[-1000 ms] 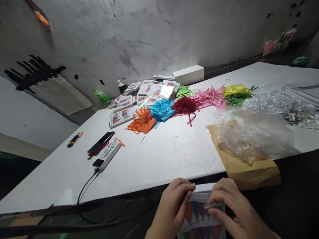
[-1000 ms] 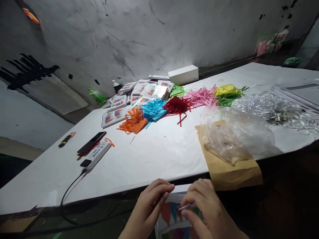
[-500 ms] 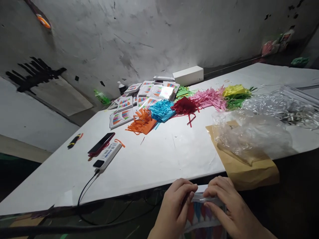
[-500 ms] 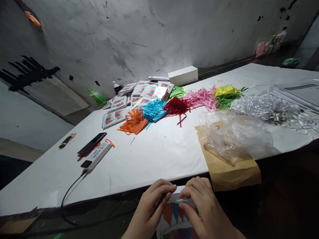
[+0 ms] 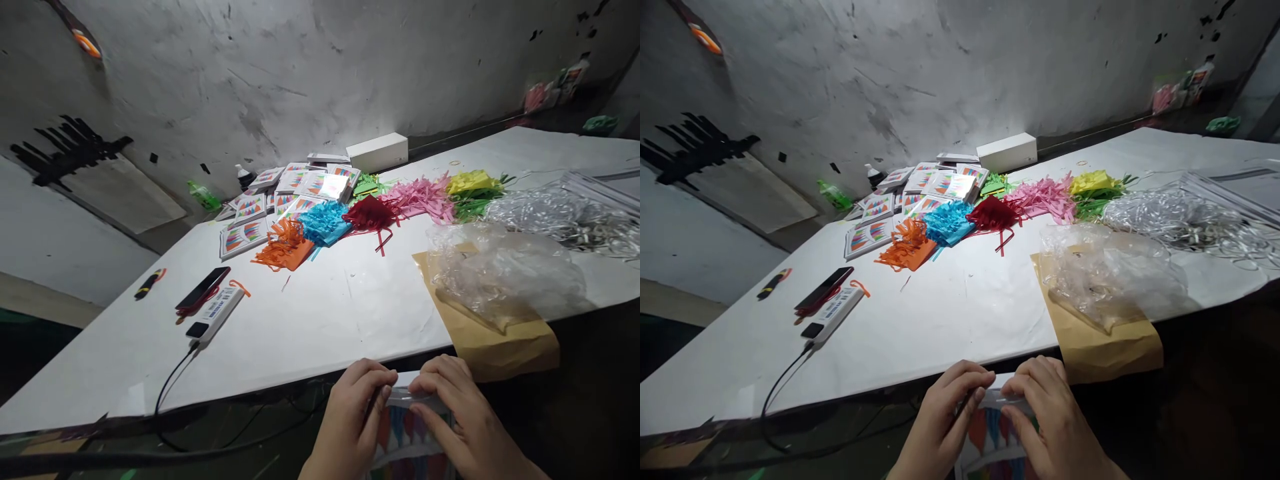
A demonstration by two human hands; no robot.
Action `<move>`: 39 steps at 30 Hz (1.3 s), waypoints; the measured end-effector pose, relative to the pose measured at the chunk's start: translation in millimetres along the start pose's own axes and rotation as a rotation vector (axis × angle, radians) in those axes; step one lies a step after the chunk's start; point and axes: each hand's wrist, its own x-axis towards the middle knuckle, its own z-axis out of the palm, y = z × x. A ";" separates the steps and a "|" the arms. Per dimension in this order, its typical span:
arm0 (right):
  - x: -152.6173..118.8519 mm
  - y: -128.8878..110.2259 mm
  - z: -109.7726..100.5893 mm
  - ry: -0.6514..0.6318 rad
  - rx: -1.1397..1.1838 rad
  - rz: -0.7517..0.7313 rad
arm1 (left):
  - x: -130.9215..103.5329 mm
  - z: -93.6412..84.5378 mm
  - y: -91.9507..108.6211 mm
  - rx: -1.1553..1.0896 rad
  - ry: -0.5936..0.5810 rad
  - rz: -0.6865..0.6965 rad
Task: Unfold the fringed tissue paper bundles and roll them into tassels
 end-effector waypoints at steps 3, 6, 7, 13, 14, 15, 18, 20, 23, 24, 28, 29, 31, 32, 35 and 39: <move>0.8 -0.4 0.8 0.017 -0.008 -0.004 | -0.1 -0.3 1.9 -0.002 0.012 0.012; 2.6 -2.1 0.1 0.035 -0.001 -0.009 | -0.7 -0.8 3.2 0.003 0.027 0.015; 3.2 -2.9 -0.4 0.041 -0.001 -0.007 | -0.9 -0.7 3.4 0.006 0.032 0.014; 2.9 -4.6 -2.2 0.053 -0.006 0.003 | 0.7 9.5 -1.1 0.023 0.091 0.004; 1.9 -3.8 -1.8 0.048 -0.001 0.007 | 1.1 12.3 -2.5 0.029 0.121 0.007; 0.7 -2.7 -1.2 0.043 0.002 0.013 | 1.4 14.9 -3.7 0.036 0.150 0.013; -3.0 1.7 2.5 0.042 -0.004 0.026 | 2.2 19.7 -6.1 0.053 0.175 0.027; -4.7 4.8 6.0 0.054 -0.019 0.032 | 2.8 19.9 -6.5 0.049 0.160 0.032; -5.3 8.0 11.5 0.085 -0.044 0.038 | 4.1 18.2 -6.6 0.045 0.157 0.037; -5.0 8.6 13.0 0.097 -0.050 0.038 | 4.5 17.6 -6.7 0.041 0.159 0.033; -3.3 9.6 15.4 0.123 -0.053 0.040 | 6.0 14.8 -4.7 0.025 0.149 0.015; -3.2 9.6 15.3 0.116 -0.048 0.045 | 6.3 13.9 -3.3 0.028 0.141 0.017; -3.9 9.8 14.3 0.090 -0.034 0.059 | 6.9 12.2 -0.3 0.046 0.126 0.021; -4.5 9.8 13.7 0.074 -0.027 0.068 | 7.1 11.6 0.8 0.052 0.118 0.025; -5.4 10.2 11.5 0.055 -0.009 0.092 | 7.0 12.7 0.5 0.038 0.128 0.033; -1.7 9.1 6.5 0.021 0.026 0.115 | 5.5 17.4 -2.9 0.000 0.169 0.025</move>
